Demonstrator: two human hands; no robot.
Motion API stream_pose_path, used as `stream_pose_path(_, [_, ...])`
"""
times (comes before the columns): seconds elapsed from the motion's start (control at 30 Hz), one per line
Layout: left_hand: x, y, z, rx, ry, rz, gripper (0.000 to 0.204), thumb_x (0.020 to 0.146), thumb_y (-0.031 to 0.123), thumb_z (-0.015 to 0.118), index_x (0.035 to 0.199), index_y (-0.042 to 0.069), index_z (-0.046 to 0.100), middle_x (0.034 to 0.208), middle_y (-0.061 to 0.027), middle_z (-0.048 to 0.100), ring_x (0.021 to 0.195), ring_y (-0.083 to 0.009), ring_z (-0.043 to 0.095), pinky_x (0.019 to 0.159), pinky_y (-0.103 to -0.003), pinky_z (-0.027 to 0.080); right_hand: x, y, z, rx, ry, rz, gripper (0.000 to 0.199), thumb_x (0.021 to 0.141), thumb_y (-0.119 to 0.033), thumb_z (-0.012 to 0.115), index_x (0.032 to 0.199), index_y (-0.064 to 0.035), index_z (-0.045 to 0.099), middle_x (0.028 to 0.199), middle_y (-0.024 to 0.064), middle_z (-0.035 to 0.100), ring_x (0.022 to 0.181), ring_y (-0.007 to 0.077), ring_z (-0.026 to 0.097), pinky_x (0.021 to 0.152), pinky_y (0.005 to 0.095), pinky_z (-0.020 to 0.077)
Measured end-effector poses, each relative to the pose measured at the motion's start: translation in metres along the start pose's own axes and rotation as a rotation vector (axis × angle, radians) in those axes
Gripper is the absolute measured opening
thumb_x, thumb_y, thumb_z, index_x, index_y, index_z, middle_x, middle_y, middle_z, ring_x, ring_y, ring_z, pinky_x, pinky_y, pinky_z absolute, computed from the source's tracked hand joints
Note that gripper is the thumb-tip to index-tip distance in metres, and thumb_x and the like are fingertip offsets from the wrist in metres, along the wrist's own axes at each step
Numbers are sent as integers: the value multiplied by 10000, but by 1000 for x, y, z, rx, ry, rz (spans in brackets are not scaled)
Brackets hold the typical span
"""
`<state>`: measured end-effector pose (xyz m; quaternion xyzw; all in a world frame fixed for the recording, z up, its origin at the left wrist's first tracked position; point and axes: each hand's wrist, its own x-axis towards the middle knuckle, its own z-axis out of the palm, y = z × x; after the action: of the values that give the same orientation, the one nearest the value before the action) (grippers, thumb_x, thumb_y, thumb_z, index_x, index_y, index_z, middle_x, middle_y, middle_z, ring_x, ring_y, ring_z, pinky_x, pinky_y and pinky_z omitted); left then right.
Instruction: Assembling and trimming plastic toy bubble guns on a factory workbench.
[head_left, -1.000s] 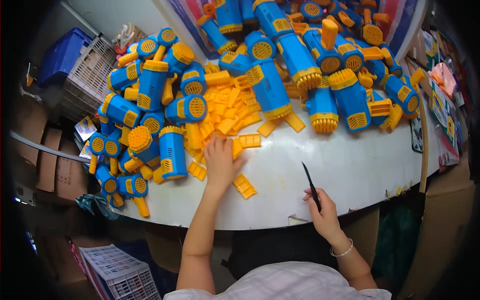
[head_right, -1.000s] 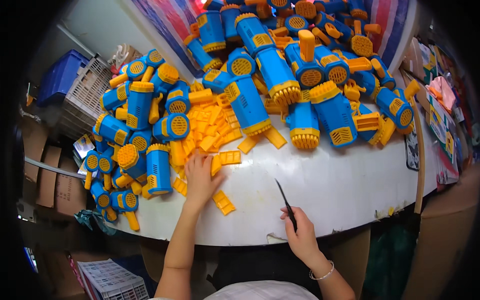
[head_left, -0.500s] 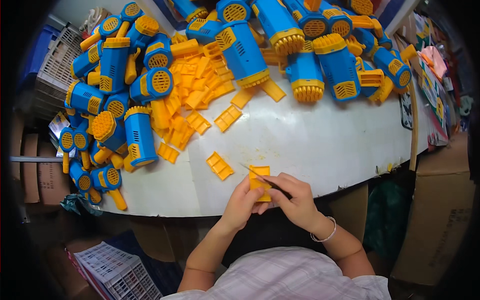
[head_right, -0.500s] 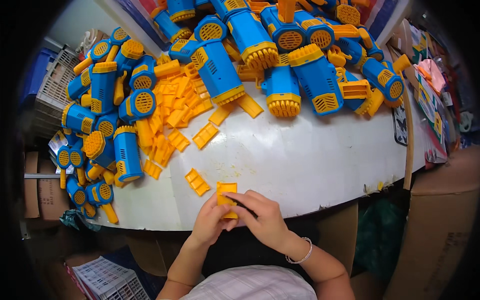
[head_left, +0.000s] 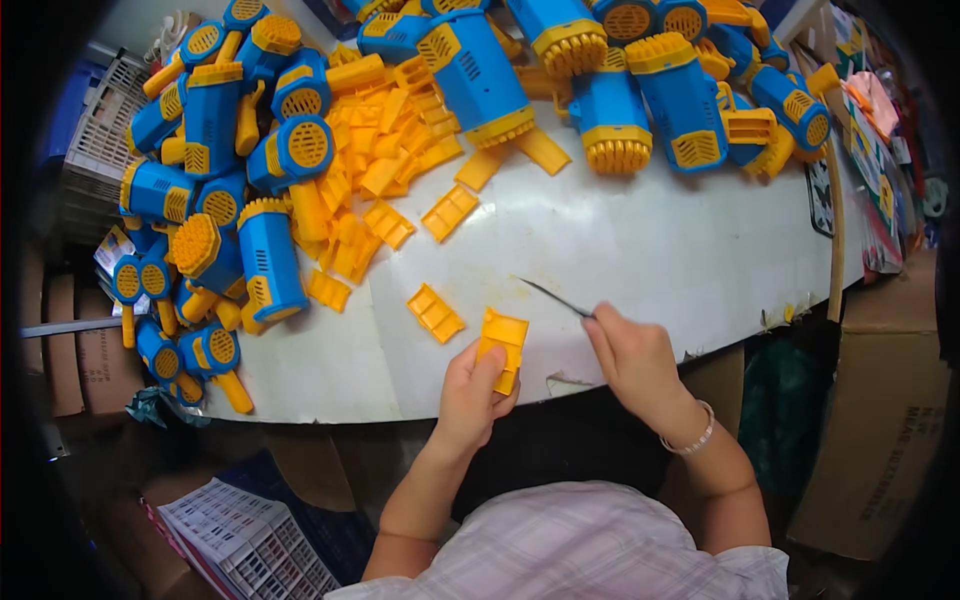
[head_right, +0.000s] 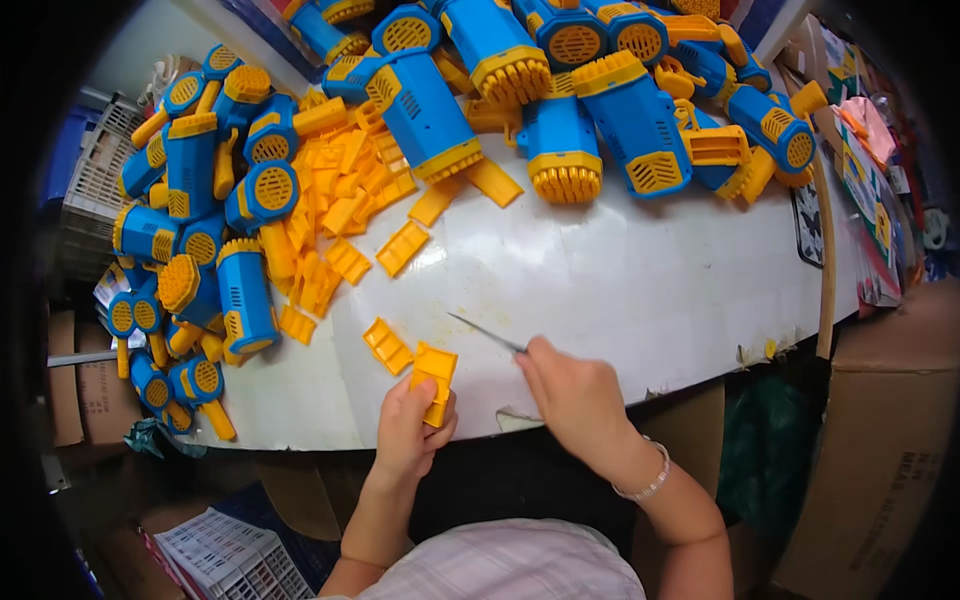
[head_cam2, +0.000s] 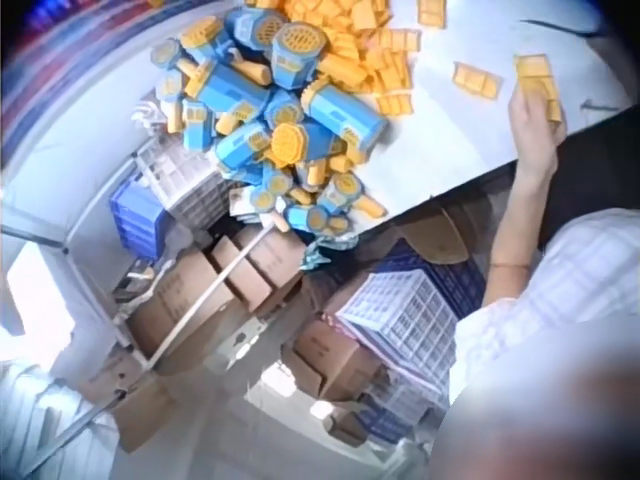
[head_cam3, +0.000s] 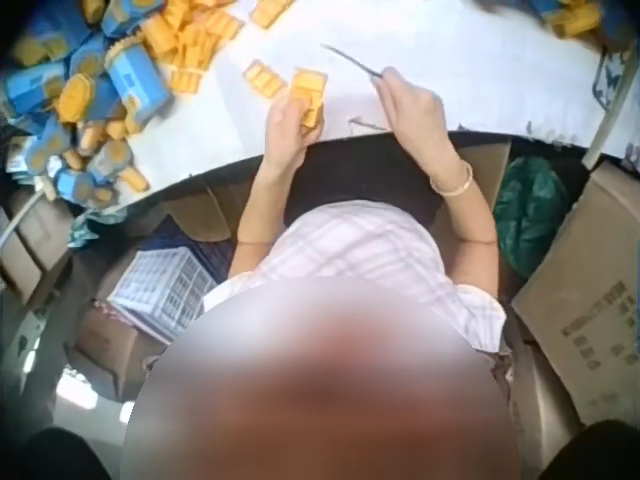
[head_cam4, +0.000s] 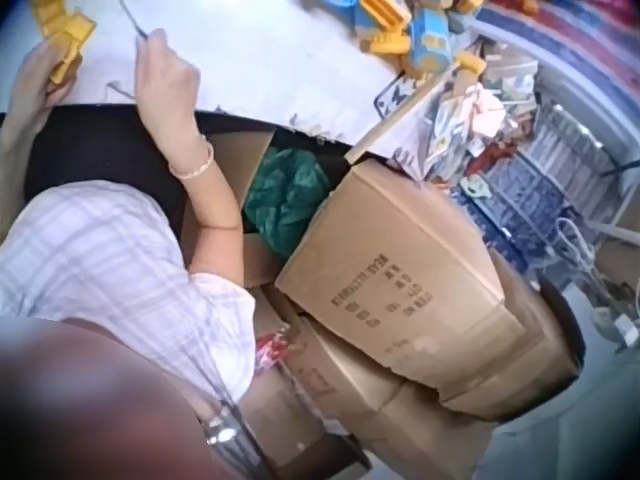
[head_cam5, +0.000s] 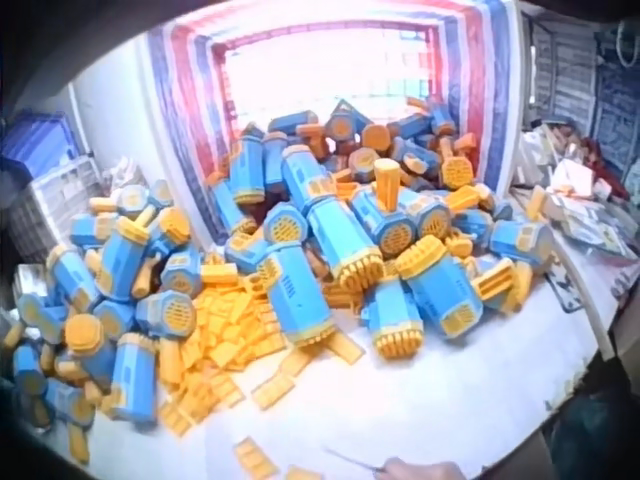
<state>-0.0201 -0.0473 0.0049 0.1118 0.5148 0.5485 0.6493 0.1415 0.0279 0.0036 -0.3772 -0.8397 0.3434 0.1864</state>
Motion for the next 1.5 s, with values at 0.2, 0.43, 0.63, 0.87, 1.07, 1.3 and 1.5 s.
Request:
stream_pose_path(0.2, [-4,6,5,-15,-33,18,167,893,194,401,822,44,424,520,2,312,376,-43,201,327,-191,156,13,3,-7,-107,-35,74,170,841,-168,519,738,-58,439,498,96,492,452,279,532,399,360,416])
stream_pose_path(0.43, [2,19,3,-133,-134,-51,180,894,191,383,791,46,412,540,1,324,382,-52,212,336,-198,174,24,6,-11,-51,-28,127,195,839,-173,542,742,-44,431,501,143,467,454,324,504,405,381,392])
stream_pose_path(0.63, [-2,8,-4,-209,-153,-75,196,894,213,388,791,47,404,510,0,292,374,-52,186,331,-198,160,17,4,-2,-124,17,51,201,843,-171,534,709,-62,432,465,114,473,422,282,524,363,348,395])
stream_pose_path(0.87, [-2,6,-10,-256,-104,-86,201,896,214,385,782,49,403,507,0,296,369,-53,193,329,-195,159,23,0,-4,-64,-91,123,177,829,-153,545,740,-45,436,522,159,467,485,338,513,414,392,394])
stream_pose_path(1.07, [-10,1,-22,-260,-98,-91,183,900,187,373,791,44,408,529,-2,319,381,-53,212,334,-191,172,12,-14,18,-16,-28,-45,190,841,-155,538,726,-43,436,524,160,464,468,338,492,414,378,390])
stream_pose_path(1.3, [-15,-4,-35,-208,-120,-70,198,895,217,387,800,43,401,511,3,300,371,-48,190,327,-196,164,14,-17,27,-109,-76,26,200,837,-167,548,721,-55,429,508,125,478,455,307,514,390,360,385])
stream_pose_path(1.5, [-19,-16,-48,-278,-162,-104,203,893,219,390,811,36,416,510,3,305,380,-47,200,330,-192,175,1,-23,36,-124,-121,32,176,832,-159,546,735,-54,444,532,143,499,480,330,518,421,390,400])
